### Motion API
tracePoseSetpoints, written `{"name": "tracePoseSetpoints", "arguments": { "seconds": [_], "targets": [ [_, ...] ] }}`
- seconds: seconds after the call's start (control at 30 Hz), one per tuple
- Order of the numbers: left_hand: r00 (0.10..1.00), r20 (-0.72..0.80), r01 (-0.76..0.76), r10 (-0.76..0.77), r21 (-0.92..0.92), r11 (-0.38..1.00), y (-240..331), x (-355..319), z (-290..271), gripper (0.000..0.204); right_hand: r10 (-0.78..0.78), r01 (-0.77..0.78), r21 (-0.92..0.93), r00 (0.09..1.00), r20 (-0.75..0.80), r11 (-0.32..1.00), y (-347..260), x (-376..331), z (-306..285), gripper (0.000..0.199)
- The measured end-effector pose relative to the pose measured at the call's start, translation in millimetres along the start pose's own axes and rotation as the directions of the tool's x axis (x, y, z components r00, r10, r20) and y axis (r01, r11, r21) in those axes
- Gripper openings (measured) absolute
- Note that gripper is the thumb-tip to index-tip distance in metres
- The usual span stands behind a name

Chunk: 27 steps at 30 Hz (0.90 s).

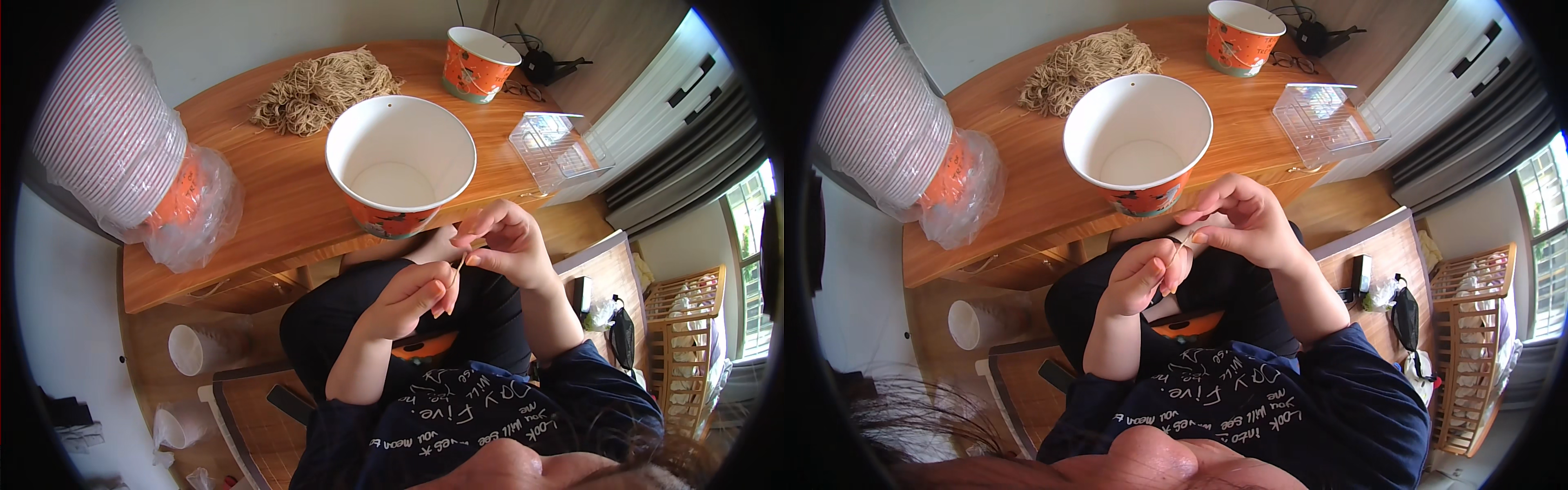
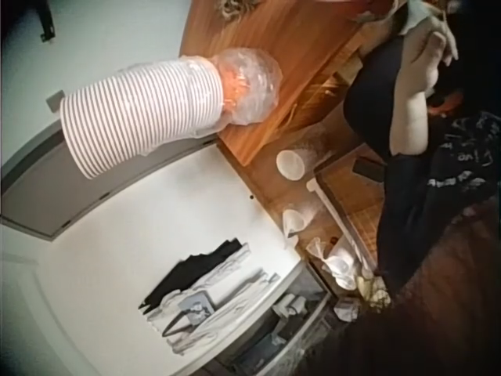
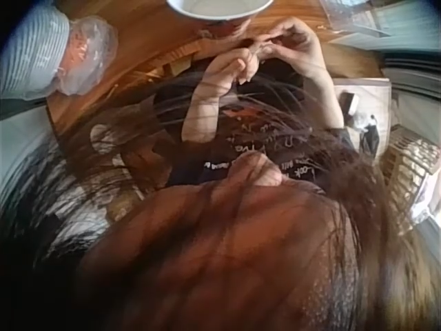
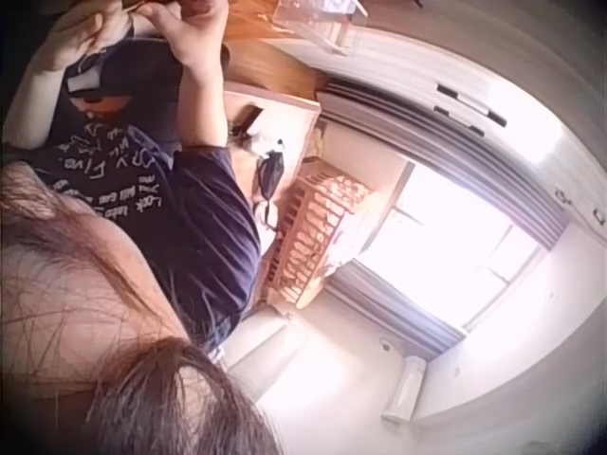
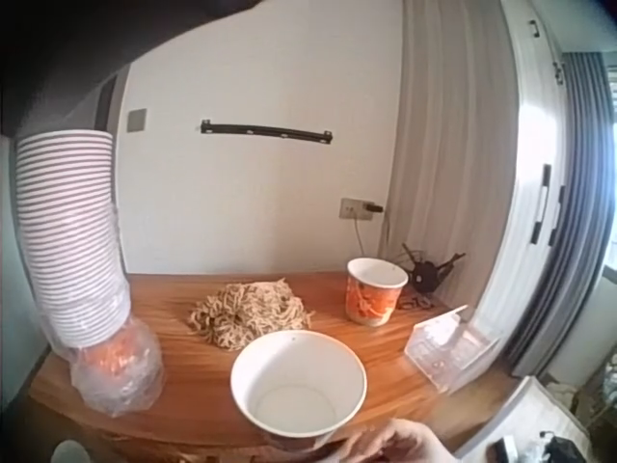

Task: Threading string handles through pre-punched holes in decorative paper buckets.

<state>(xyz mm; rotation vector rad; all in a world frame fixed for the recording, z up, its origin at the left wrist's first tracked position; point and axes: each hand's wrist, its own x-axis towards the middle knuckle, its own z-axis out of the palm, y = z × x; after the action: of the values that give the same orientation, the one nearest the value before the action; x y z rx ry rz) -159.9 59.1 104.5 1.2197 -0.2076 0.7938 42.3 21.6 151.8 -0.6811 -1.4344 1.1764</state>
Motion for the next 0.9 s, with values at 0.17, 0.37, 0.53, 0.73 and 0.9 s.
{"name": "tracePoseSetpoints", "arguments": {
  "seconds": [0.17, 0.37, 0.53, 0.73, 0.9],
  "targets": [
    [1.000, 0.012, -0.008, 0.008, -0.027, 1.000, 0.1, 1.6, -0.8, 0.047, -0.026, 0.024, 0.029, 0.997, 0.071, 0.999, 2.3, 1.2, -9.3, 0.026],
    [1.000, -0.010, 0.004, -0.004, -0.025, 1.000, 0.2, 0.7, -1.8, 0.047, -0.009, 0.010, 0.048, 1.000, -0.025, 0.999, -1.8, 2.0, -1.3, 0.027],
    [1.000, -0.009, 0.004, -0.004, -0.031, 1.000, 0.3, 1.2, -0.4, 0.047, 0.083, -0.084, 0.101, 0.997, 0.011, 0.991, -1.2, 3.3, -1.5, 0.027],
    [0.996, -0.017, 0.089, -0.089, 0.017, 0.996, 0.4, 0.3, -2.1, 0.051, 0.012, -0.013, 0.034, 0.999, 0.051, 0.999, 1.5, 2.2, -7.5, 0.017],
    [0.968, 0.118, 0.219, -0.222, 0.041, 0.975, -2.4, 4.7, 0.2, 0.072, 0.009, -0.015, -0.227, 1.000, -0.027, 0.974, -14.8, 0.4, 4.7, 0.012]
  ]
}}
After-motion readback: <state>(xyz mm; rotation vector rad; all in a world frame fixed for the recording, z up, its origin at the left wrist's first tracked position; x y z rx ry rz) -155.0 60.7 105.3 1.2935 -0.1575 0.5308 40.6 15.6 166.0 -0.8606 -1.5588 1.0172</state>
